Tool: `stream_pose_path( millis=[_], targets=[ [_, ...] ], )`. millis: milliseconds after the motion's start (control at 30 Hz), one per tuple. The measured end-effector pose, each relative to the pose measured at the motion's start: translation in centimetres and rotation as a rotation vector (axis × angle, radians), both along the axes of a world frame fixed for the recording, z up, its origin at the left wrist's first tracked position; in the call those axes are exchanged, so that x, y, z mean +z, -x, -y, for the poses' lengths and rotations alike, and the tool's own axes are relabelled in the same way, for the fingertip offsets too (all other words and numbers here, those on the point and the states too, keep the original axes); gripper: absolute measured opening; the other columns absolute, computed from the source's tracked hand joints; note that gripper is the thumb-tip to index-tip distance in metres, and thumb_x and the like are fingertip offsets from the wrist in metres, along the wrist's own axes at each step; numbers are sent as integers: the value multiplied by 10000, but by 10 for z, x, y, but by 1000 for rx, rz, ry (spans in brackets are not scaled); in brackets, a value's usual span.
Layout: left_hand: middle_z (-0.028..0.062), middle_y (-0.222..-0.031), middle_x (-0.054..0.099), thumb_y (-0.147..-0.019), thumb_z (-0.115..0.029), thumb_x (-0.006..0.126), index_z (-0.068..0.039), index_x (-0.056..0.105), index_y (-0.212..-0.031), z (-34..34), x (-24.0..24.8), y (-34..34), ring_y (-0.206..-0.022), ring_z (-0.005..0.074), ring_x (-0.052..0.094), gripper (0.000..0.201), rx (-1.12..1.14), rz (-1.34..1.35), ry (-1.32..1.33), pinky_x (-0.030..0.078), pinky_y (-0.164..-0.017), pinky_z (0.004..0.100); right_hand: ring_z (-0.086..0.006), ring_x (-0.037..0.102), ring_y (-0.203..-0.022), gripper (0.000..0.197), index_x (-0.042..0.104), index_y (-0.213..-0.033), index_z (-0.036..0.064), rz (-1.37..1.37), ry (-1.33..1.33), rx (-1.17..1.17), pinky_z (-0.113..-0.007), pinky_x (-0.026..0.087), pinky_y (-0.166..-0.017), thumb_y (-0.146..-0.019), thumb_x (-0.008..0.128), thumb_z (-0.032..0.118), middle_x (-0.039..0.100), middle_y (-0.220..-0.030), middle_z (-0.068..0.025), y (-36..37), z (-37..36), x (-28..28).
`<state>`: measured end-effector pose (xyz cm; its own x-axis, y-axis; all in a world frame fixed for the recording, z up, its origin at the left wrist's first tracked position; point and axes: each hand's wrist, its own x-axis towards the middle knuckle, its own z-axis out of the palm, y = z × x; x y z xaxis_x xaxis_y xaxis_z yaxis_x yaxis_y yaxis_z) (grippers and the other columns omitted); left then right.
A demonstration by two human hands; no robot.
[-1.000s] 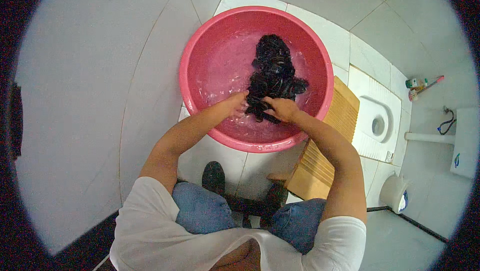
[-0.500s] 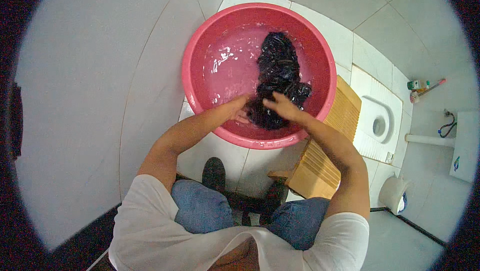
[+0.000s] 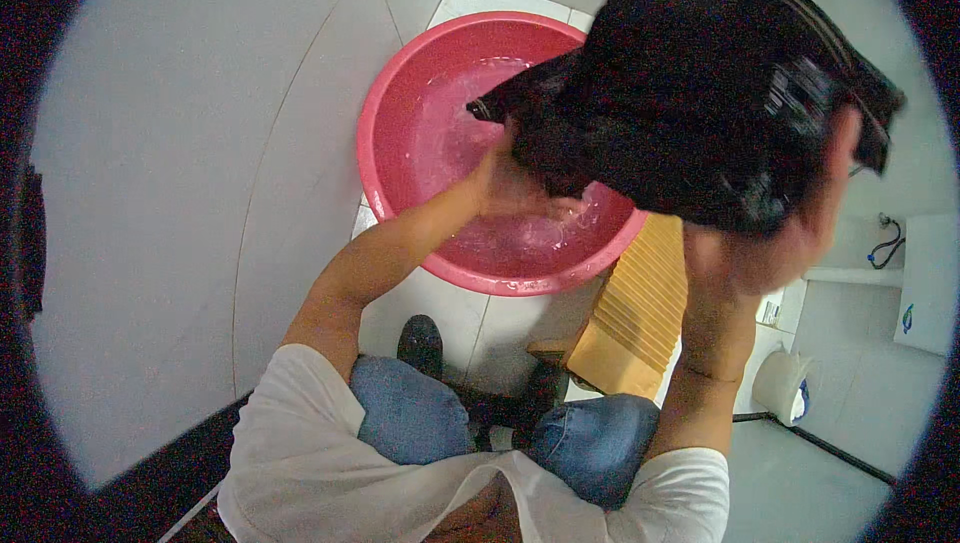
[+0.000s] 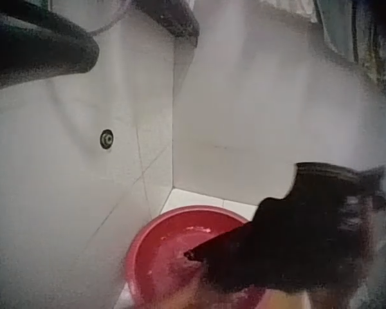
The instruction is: Washing a black garment by hand in a pink basin and using a wooden washboard.
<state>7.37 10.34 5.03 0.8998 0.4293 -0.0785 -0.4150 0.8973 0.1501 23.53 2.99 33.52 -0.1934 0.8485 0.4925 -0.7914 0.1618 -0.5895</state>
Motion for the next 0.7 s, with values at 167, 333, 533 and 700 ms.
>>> stream_pose_path(
  millis=[167,333,533,700],
  targets=[
    [146,-1339,511,-782,-807,351,-127,504,-1320,-26,78,33,-1260,322,451,880,416,-136,-149,343,-1049,521,-300,500,-1226,459,490,-1330,67,-5,152,-87,-497,351,-1067,-974,435,352,522,-1336,-129,-8,14,-30],
    [165,-1160,627,-838,-711,440,-35,600,-1185,-51,114,45,-1089,315,592,776,685,-76,-246,443,-977,468,-258,537,-1166,493,481,-1309,54,410,353,-156,-440,399,-1031,-905,552,327,568,-1236,-117,-8,27,-104],
    [175,-1034,674,-866,-439,557,-25,641,-1083,-44,98,31,-919,294,664,476,416,-109,-297,529,-851,430,-187,602,-912,556,494,-1268,29,1156,-326,73,-311,479,-821,-776,714,164,602,-1025,-108,35,23,-185],
    [112,-847,678,-750,-298,700,-60,675,-976,-26,33,30,-717,223,646,329,30,-658,-186,538,-692,357,-199,592,-892,505,532,-1262,47,1388,-468,724,-339,502,-761,-829,654,276,619,-1021,-149,9,-3,-231]
  ],
)
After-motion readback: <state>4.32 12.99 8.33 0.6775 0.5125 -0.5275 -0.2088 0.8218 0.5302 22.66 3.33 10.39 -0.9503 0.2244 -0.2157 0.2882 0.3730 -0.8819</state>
